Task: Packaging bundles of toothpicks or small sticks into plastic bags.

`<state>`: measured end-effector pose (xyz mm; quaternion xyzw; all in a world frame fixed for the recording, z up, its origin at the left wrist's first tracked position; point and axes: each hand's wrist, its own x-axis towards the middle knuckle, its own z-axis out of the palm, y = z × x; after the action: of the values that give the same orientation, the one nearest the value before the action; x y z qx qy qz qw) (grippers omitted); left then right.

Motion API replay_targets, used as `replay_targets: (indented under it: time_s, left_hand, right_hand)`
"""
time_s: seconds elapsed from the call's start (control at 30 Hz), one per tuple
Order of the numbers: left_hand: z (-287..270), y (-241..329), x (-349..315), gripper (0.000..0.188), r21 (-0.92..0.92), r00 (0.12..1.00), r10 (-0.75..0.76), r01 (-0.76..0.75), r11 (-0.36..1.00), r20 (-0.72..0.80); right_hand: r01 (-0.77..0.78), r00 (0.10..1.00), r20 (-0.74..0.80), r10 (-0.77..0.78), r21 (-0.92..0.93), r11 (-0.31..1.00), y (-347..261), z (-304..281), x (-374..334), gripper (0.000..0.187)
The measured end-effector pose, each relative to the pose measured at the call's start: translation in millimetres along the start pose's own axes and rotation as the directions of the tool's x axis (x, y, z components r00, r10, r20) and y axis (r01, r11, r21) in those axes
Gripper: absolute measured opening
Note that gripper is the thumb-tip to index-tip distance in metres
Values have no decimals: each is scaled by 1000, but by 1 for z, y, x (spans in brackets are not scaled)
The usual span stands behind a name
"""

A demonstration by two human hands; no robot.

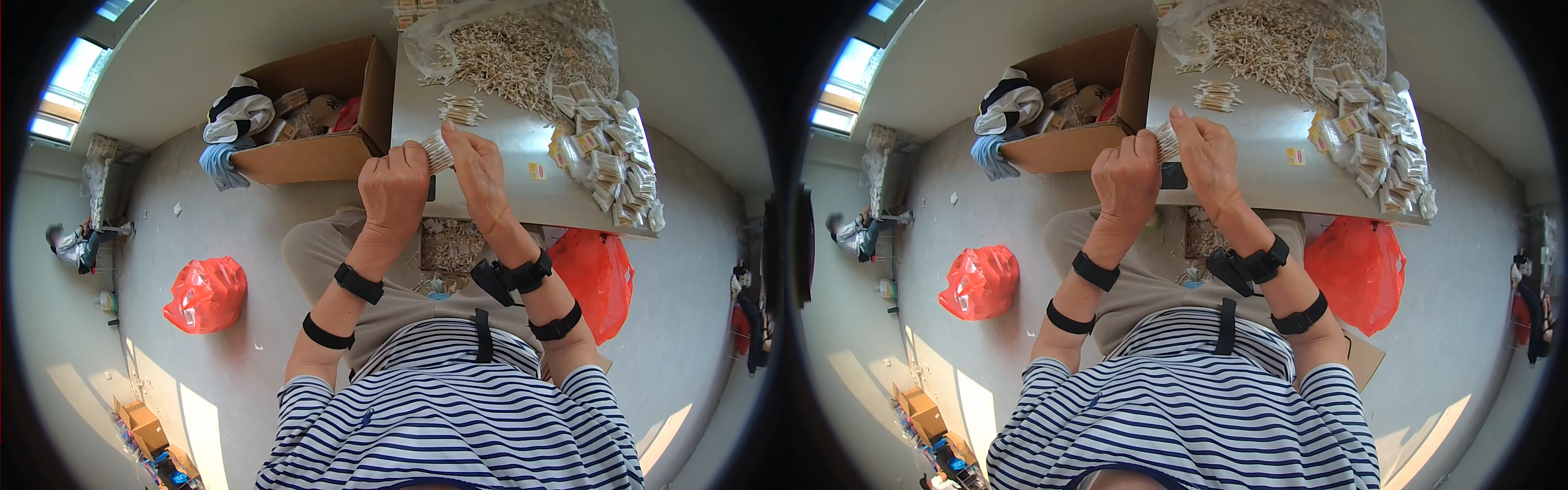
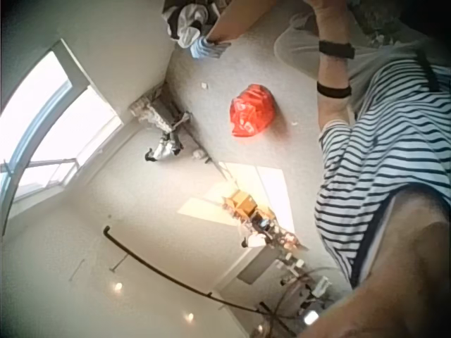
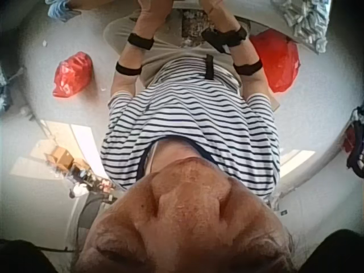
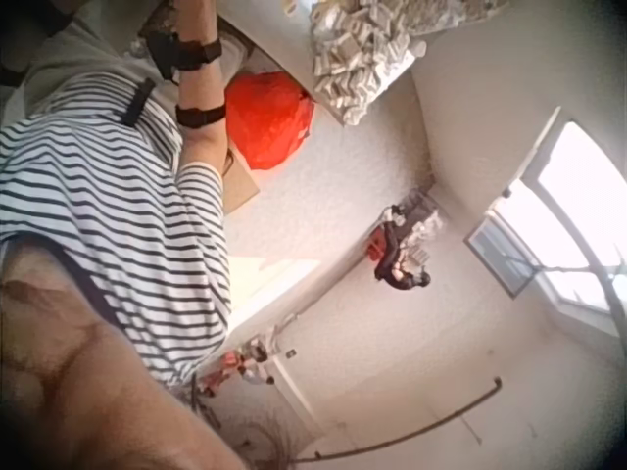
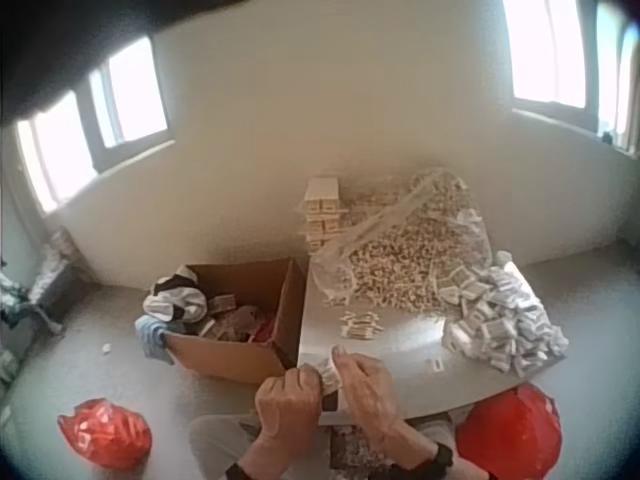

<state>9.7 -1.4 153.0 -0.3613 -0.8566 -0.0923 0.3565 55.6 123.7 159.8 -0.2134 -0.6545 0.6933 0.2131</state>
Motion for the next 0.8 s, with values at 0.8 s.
replay_targets:
  time_s: [0.8]
  left_hand:
    - [-31, 22, 1, 44, -654, 717, -79, 578, -489, 693]
  right_hand:
    - [783, 600, 332, -728, -430, 450, -39, -55, -9, 27]
